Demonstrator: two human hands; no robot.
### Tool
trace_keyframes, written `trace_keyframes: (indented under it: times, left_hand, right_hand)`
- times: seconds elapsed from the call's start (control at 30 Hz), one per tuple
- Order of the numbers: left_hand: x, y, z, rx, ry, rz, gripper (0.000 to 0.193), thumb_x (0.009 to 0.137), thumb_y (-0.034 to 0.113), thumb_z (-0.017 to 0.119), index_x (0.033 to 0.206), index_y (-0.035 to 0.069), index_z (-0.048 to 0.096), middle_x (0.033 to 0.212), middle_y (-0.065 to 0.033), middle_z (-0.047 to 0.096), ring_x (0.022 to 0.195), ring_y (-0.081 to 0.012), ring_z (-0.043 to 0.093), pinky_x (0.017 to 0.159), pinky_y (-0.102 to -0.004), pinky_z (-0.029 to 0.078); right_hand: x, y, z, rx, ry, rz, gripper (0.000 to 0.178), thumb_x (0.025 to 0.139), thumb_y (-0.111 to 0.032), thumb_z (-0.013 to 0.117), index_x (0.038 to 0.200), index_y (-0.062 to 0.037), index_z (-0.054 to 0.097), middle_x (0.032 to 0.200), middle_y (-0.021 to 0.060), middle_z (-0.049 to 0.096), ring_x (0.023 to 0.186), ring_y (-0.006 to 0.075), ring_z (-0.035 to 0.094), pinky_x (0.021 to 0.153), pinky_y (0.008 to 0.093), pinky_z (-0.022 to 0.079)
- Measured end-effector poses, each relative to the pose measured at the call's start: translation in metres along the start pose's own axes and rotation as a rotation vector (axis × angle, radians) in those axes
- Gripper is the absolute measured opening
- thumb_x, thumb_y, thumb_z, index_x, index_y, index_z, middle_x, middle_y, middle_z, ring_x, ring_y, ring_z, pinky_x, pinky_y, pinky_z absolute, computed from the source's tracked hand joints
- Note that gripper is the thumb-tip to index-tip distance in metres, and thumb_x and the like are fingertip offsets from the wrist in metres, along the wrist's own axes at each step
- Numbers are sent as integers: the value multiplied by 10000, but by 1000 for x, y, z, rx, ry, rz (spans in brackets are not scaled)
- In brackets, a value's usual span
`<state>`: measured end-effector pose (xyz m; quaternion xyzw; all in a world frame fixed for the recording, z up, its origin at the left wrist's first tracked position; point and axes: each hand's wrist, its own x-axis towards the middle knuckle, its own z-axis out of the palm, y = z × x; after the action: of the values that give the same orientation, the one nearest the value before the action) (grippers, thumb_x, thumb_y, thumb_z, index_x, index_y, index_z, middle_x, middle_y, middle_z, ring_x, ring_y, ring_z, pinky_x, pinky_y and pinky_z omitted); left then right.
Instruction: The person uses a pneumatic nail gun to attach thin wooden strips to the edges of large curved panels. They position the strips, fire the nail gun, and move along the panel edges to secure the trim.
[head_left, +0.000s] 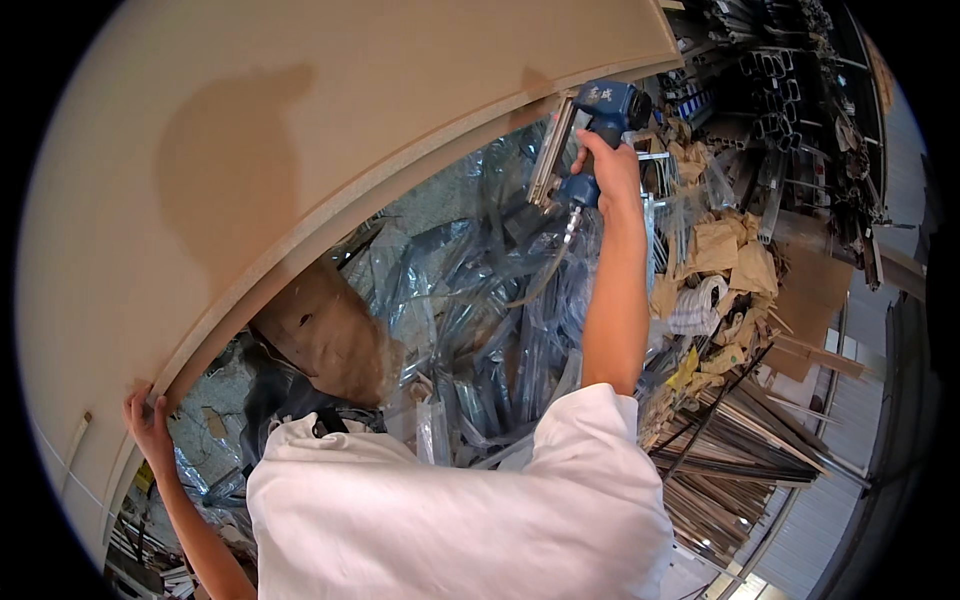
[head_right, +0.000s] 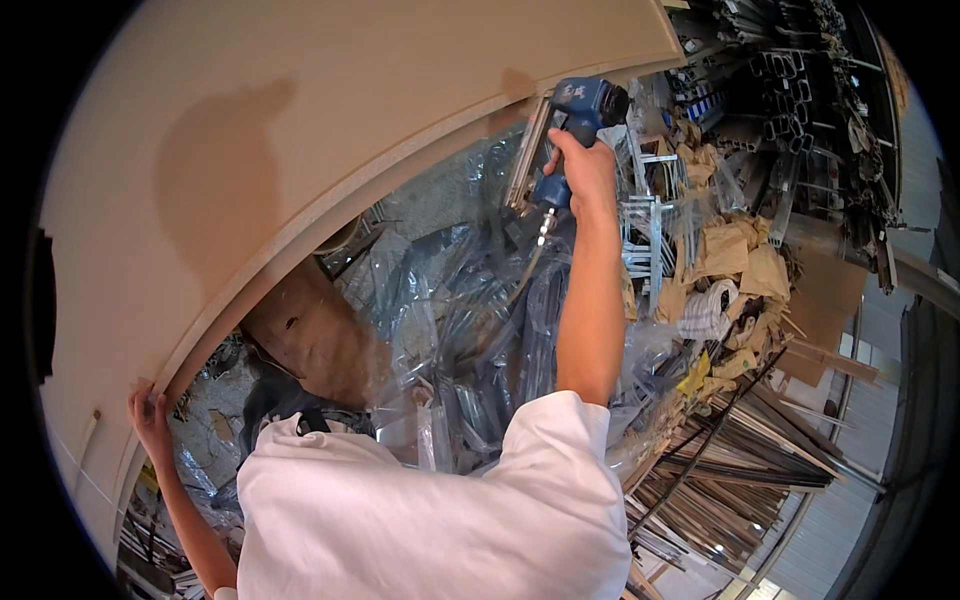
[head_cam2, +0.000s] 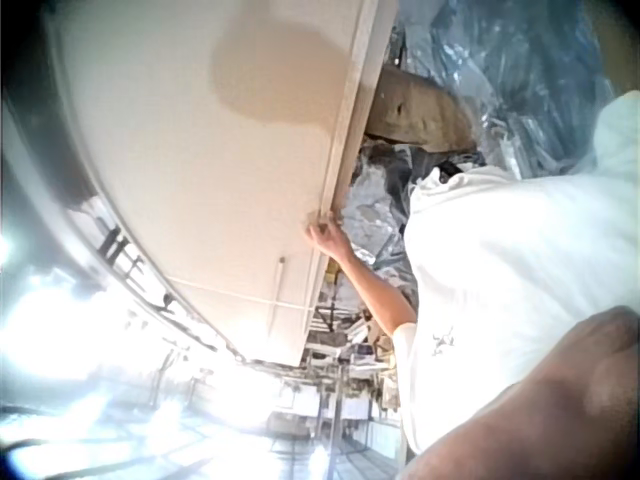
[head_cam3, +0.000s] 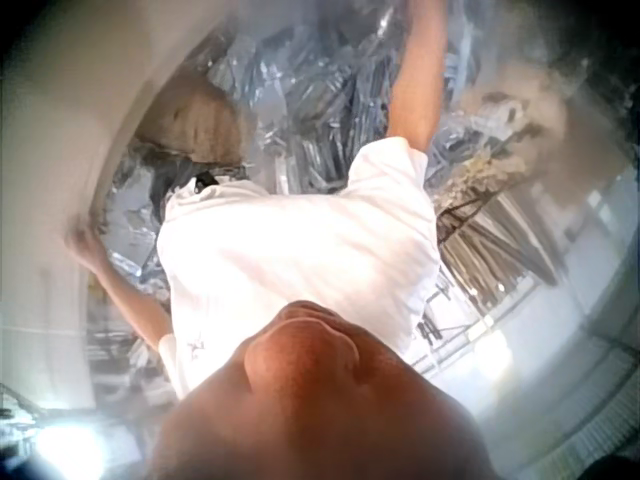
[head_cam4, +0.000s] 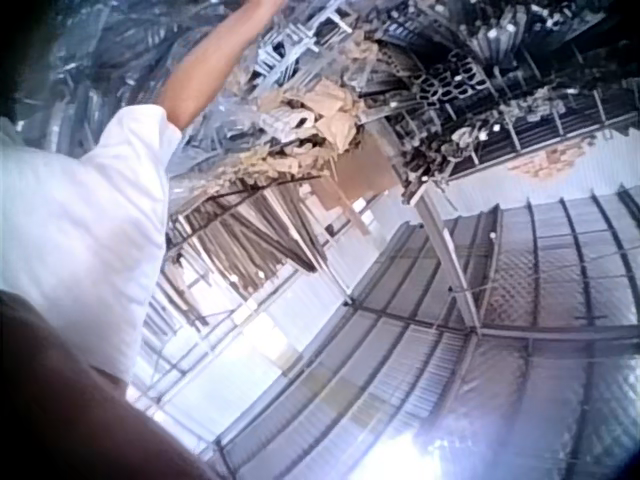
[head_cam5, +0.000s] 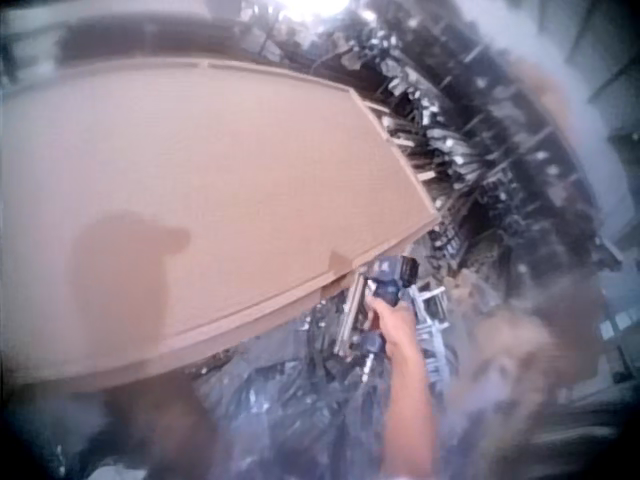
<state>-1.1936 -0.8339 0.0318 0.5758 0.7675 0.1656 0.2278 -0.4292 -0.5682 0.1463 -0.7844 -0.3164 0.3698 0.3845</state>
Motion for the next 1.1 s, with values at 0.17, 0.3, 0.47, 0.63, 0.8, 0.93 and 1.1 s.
trace_keyframes:
  times: [0.17, 0.3, 0.47, 0.63, 0.8, 0.93, 1.1]
  left_hand:
    - [1, -2, -6, -49, -65, -35, 275, 929, 100, 736, 1191, 33, 689, 1118, -72, 576, 971, -216, 524, 910, -328, 437]
    - [0, 6, -8, -37, -27, 4, 271, 924, 87, 730, 1187, 38, 690, 1105, -66, 576, 957, -209, 519, 903, -327, 437]
    - [-2, 19, -3, 10, 28, 24, 276, 918, 91, 734, 1188, 51, 690, 1103, -52, 580, 941, -195, 510, 888, -321, 439]
    - [-6, -4, 2, -29, 4, -53, 285, 916, 115, 745, 1190, 58, 692, 1118, -48, 584, 957, -197, 518, 880, -325, 451]
    - [-1, 12, 4, -67, 77, 10, 297, 905, 129, 757, 1191, 72, 701, 1119, -44, 589, 938, -186, 513, 849, -324, 460]
    - [-2, 24, 2, -84, 52, -51, 299, 904, 150, 763, 1190, 82, 705, 1101, -46, 594, 942, -190, 519, 842, -329, 464]
    - [1, 32, 3, -67, 96, -40, 297, 892, 125, 770, 1178, 79, 706, 1047, -44, 595, 920, -191, 520, 814, -323, 464]
  right_hand:
    - [-19, 9, 12, -88, -131, -40, 218, 880, -187, 773, 797, -21, 659, 658, 40, 619, 532, 165, 599, 531, 315, 447]
    - [-19, 16, 25, -126, -192, -54, 195, 886, -194, 765, 884, -11, 698, 684, 27, 634, 540, 152, 589, 572, 311, 454]
    - [-13, 5, 25, -276, -241, -21, 166, 883, -175, 748, 900, -18, 696, 693, 27, 632, 546, 153, 595, 573, 319, 466]
    - [-13, -4, 29, -266, -297, -9, 155, 874, -154, 733, 940, -20, 695, 698, 25, 630, 545, 159, 601, 563, 327, 472]
    - [-14, 8, 26, -266, -287, -13, 149, 868, -137, 730, 957, -23, 692, 692, 26, 629, 536, 162, 605, 560, 319, 471]
    - [-25, 9, 35, -192, -329, -33, 135, 867, -132, 732, 943, -29, 686, 686, 29, 627, 536, 163, 607, 553, 318, 472]
    - [-37, 10, 46, -202, -342, -59, 125, 863, -121, 738, 928, -28, 686, 689, 29, 631, 527, 161, 603, 535, 317, 472]
